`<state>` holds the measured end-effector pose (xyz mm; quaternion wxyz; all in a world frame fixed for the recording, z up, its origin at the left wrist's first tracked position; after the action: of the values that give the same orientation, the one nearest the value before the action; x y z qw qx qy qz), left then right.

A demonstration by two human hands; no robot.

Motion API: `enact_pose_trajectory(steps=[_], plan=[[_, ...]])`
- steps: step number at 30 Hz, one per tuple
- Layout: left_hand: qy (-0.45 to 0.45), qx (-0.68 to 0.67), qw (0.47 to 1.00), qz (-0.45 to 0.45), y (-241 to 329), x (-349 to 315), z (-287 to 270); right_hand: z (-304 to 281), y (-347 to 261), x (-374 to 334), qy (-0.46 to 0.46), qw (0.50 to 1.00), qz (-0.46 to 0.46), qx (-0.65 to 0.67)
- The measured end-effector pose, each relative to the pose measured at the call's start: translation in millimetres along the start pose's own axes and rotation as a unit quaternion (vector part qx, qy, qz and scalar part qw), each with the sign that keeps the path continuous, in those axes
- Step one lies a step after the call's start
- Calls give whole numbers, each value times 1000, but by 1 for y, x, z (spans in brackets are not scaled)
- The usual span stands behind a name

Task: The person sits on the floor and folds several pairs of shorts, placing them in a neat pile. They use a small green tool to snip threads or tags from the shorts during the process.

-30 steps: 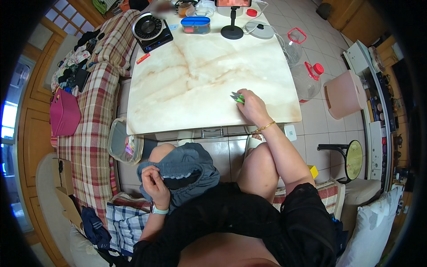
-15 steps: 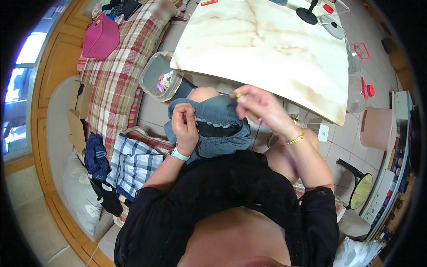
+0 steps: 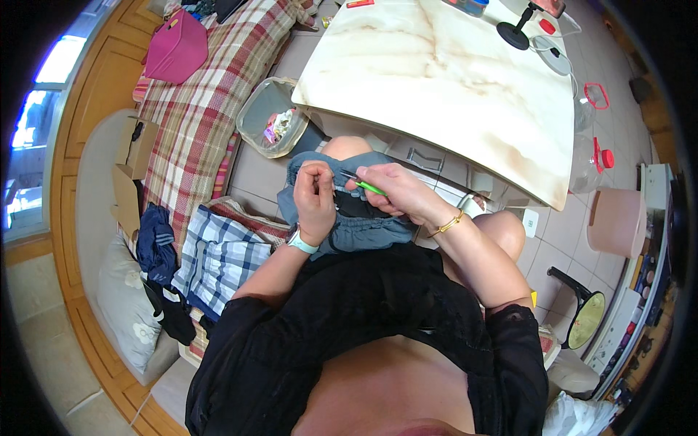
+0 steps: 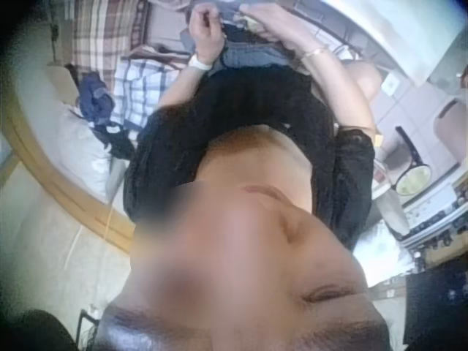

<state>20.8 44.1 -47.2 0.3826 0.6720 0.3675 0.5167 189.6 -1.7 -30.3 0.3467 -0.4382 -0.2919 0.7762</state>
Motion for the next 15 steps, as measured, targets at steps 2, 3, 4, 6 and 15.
enact_pose_trajectory(steps=[2,3,4,6,15], plan=[[-4,20,1000,7,-2,-1,0,3,3,4,7,1000,10,-22],[-3,19,1000,6,-2,-1,-1,3,5,6,7,1000,11,-23],[-9,28,1000,8,-1,-1,0,2,6,9,11,999,11,-29],[-14,37,999,8,-3,-2,-1,2,7,11,14,999,12,-36],[-28,63,997,31,-4,-2,-2,2,8,20,45,999,3,-24]])
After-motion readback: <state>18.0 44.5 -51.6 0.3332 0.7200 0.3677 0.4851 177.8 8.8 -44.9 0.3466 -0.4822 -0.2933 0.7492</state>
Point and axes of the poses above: each hand's wrist, its own x-axis towards the middle knuckle, its own z-axis out of the palm, y = z × x, the point moved 5 cm from there along x, towards the middle knuckle, and after that the axes turned 2 degrees about y, right-handed, at the moved point
